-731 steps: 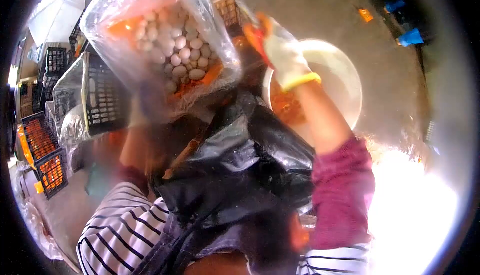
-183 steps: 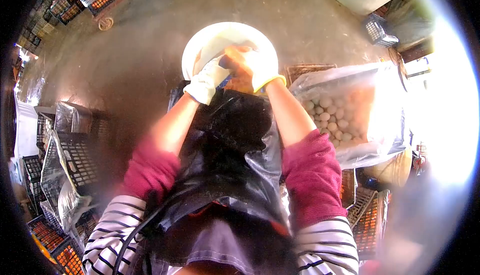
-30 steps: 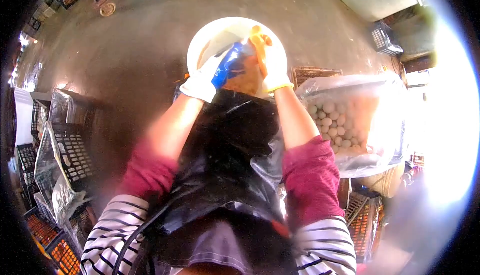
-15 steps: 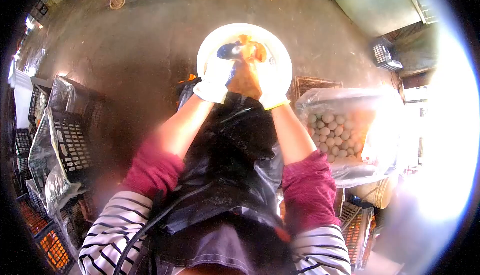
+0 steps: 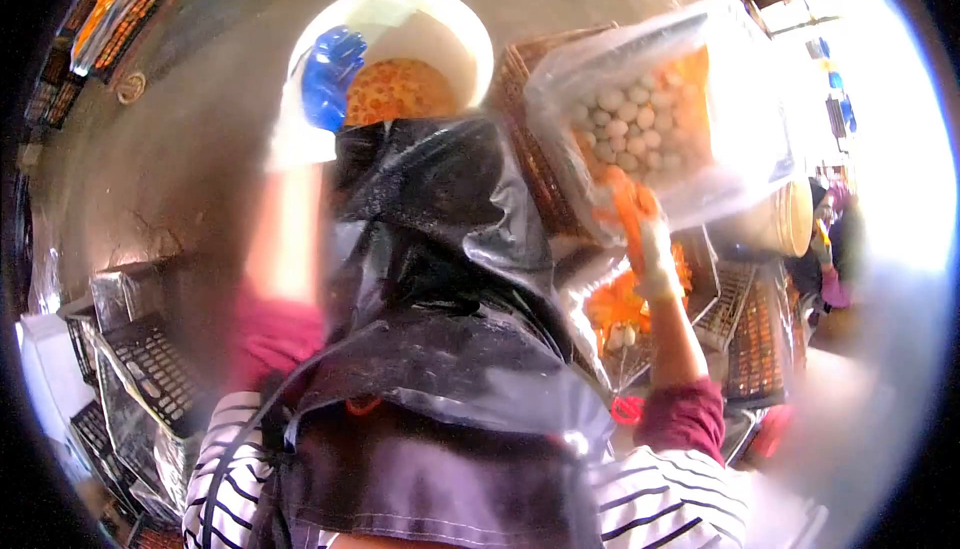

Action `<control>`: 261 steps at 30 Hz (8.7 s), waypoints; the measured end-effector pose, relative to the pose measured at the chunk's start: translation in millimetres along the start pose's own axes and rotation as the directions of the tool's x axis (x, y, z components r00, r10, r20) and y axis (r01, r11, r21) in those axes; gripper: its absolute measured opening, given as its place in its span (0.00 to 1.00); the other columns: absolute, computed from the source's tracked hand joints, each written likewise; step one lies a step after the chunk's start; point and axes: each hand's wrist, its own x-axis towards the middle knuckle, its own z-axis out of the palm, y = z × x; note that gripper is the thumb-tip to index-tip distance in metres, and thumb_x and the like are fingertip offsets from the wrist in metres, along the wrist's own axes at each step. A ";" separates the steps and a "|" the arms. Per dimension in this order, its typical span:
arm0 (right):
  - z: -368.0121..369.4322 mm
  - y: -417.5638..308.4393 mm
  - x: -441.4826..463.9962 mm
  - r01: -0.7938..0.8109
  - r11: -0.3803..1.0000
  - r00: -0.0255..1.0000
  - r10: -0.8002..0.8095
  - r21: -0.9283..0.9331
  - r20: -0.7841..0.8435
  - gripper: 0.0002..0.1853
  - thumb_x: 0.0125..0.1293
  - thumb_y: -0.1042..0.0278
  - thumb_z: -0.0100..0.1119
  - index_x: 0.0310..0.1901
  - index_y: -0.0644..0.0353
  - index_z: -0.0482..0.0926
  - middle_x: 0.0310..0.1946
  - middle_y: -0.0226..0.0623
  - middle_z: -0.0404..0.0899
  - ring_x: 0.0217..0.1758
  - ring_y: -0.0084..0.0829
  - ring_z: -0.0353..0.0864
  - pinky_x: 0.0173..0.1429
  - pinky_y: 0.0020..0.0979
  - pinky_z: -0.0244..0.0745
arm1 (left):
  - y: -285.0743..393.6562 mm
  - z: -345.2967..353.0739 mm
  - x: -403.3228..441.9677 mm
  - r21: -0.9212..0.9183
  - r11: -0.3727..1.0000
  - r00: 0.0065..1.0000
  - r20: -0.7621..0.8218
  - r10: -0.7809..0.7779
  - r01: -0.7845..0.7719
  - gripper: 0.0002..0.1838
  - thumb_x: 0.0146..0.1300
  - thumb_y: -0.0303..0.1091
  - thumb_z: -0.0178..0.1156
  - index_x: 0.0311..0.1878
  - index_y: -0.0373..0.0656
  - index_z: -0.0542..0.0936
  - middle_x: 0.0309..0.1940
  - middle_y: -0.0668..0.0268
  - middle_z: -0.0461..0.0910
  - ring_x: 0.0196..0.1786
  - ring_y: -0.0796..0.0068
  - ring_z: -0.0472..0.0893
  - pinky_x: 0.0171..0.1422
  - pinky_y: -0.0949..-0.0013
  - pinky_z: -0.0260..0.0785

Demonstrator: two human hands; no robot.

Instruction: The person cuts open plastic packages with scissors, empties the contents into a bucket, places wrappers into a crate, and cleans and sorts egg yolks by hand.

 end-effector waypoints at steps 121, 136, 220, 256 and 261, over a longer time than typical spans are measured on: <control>42.5 -24.5 46.8 -0.066 0.721 0.976 -0.098 0.690 0.196 0.17 0.70 0.58 0.49 0.53 0.60 0.74 0.50 0.34 0.75 0.47 0.26 0.73 0.46 0.26 0.69 | 0.6 3.4 3.3 -0.064 0.936 0.938 0.048 -0.344 0.346 0.32 0.67 0.56 0.45 0.63 0.38 0.64 0.59 0.50 0.70 0.60 0.49 0.70 0.64 0.51 0.62; -20.4 21.5 21.9 -0.195 0.815 0.964 0.057 -0.547 -0.259 0.17 0.64 0.53 0.55 0.41 0.61 0.79 0.27 0.43 0.80 0.33 0.33 0.80 0.41 0.32 0.72 | -8.8 -20.3 20.0 -0.019 0.904 0.902 0.074 -0.425 0.428 0.31 0.69 0.53 0.42 0.65 0.36 0.63 0.64 0.49 0.66 0.67 0.54 0.65 0.71 0.55 0.55; 231.6 -37.3 234.1 0.233 0.972 0.838 -0.192 -0.016 0.510 0.22 0.68 0.53 0.52 0.50 0.68 0.75 0.39 0.44 0.80 0.33 0.34 0.82 0.40 0.33 0.80 | -15.3 15.7 -7.2 0.933 0.340 0.991 0.133 -0.016 -0.120 0.22 0.68 0.44 0.47 0.60 0.42 0.72 0.56 0.57 0.75 0.60 0.64 0.73 0.61 0.65 0.65; 259.1 -32.8 232.6 -0.051 0.954 0.862 -0.107 0.294 0.495 0.17 0.69 0.56 0.50 0.52 0.58 0.74 0.42 0.32 0.79 0.44 0.26 0.78 0.48 0.29 0.75 | -55.0 -15.5 16.7 0.854 -0.171 0.775 0.518 0.361 -0.491 0.15 0.67 0.34 0.46 0.50 0.36 0.74 0.47 0.51 0.76 0.45 0.58 0.78 0.51 0.60 0.72; 253.1 -22.3 232.2 0.419 0.898 0.806 -0.435 0.131 0.401 0.13 0.69 0.60 0.52 0.48 0.58 0.74 0.41 0.31 0.78 0.41 0.27 0.78 0.44 0.30 0.77 | -53.8 -18.2 28.9 0.870 0.362 0.942 0.312 0.123 -0.335 0.18 0.68 0.41 0.46 0.51 0.38 0.75 0.44 0.55 0.79 0.45 0.59 0.79 0.50 0.62 0.72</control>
